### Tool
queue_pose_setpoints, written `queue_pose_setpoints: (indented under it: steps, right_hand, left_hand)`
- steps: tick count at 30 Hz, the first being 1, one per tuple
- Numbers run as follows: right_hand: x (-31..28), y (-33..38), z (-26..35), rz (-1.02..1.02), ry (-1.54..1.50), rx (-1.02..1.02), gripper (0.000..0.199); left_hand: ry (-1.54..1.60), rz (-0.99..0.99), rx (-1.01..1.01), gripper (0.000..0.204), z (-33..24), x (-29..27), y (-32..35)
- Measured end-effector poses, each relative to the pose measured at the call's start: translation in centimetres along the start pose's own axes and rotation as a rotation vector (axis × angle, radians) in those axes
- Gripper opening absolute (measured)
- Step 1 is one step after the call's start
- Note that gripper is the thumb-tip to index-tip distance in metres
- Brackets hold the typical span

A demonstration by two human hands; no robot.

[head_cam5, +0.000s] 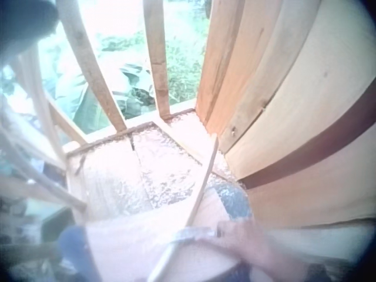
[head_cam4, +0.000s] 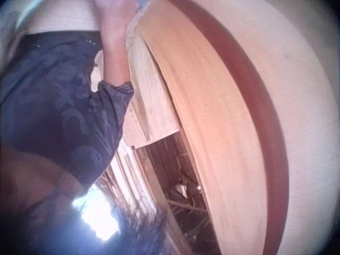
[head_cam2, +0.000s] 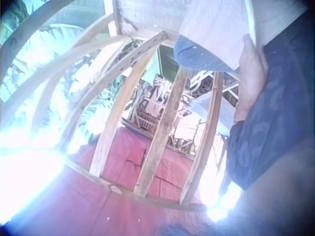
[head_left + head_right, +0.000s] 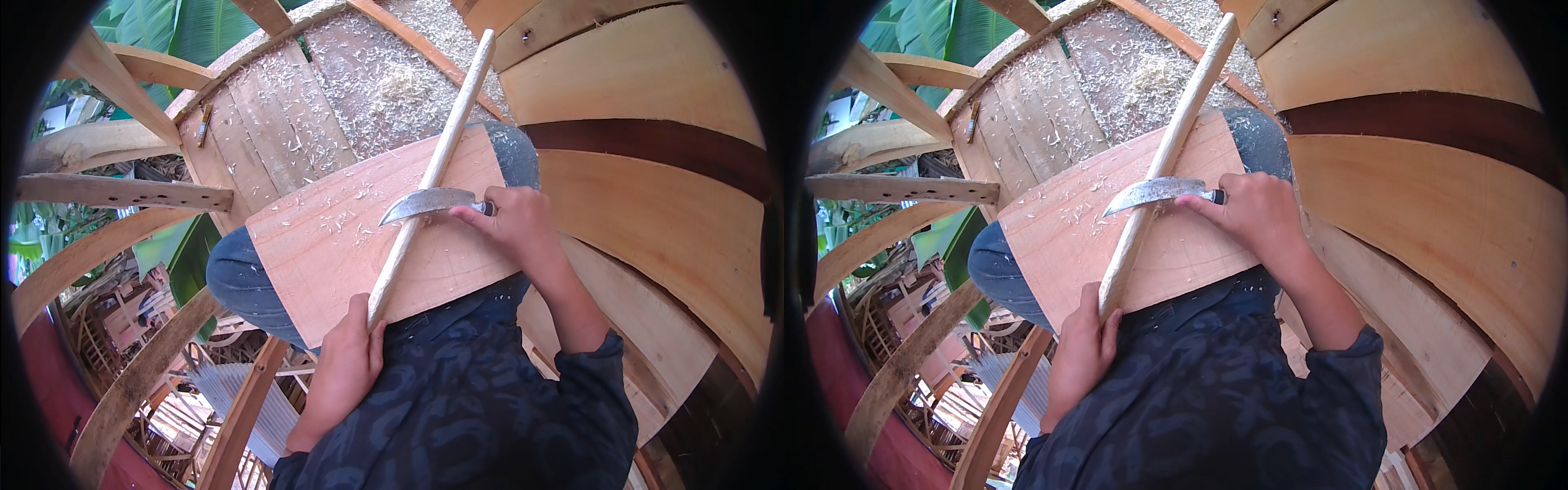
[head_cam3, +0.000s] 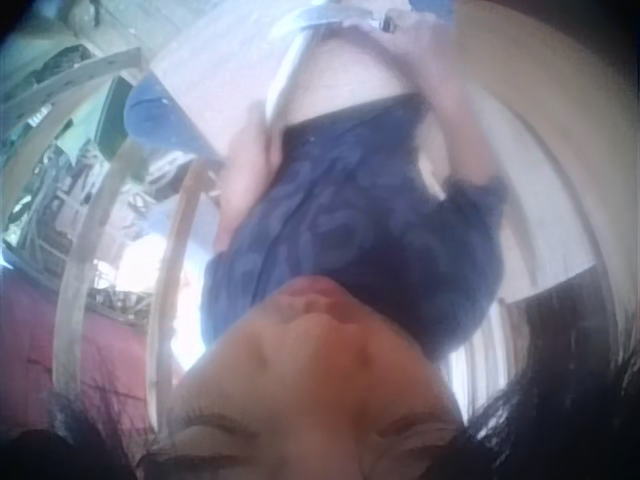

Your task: The person carves a long, thin piece of light-colored wood using a curved knife. They hold the wood on their lap and repeatedly shave off thin strips, creating wood shavings. The person occasionally wipes the shavings off the wooden floor with their hand.

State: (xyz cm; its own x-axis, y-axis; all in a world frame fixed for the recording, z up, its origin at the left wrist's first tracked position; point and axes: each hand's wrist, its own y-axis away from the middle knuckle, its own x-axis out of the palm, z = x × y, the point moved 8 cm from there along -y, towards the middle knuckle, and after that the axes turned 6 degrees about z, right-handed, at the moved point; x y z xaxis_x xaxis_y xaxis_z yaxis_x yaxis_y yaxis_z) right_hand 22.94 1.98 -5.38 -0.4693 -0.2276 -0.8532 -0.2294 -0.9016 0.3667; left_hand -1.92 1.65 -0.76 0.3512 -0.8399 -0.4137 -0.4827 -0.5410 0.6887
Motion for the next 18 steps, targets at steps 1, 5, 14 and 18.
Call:
queue_pose_setpoints:
  steps: [1, 5, 14, 18]
  right_hand:
    - [-0.3, -0.2, -0.3, -0.033, 0.017, -0.012, 0.073]
    - [-3.6, -2.4, -9.4, -0.138, -0.17, 0.414, 0.073]
    - [0.4, 2.5, 2.6, 0.072, -0.039, -0.072, 0.07]
    - [-0.5, 0.6, -0.9, -0.052, -0.04, 0.058, 0.071]
  left_hand:
    - [-0.011, -0.003, 0.007, 0.019, -0.1, 0.1, 0.0]
    - [-0.051, -0.019, 0.006, 0.019, 0.3, 0.1, 0.6]
    - [-0.128, -0.013, 0.036, 0.02, -0.5, 0.0, -0.1]
    - [-0.088, -0.031, 0.041, 0.022, 0.5, 0.3, 0.0]
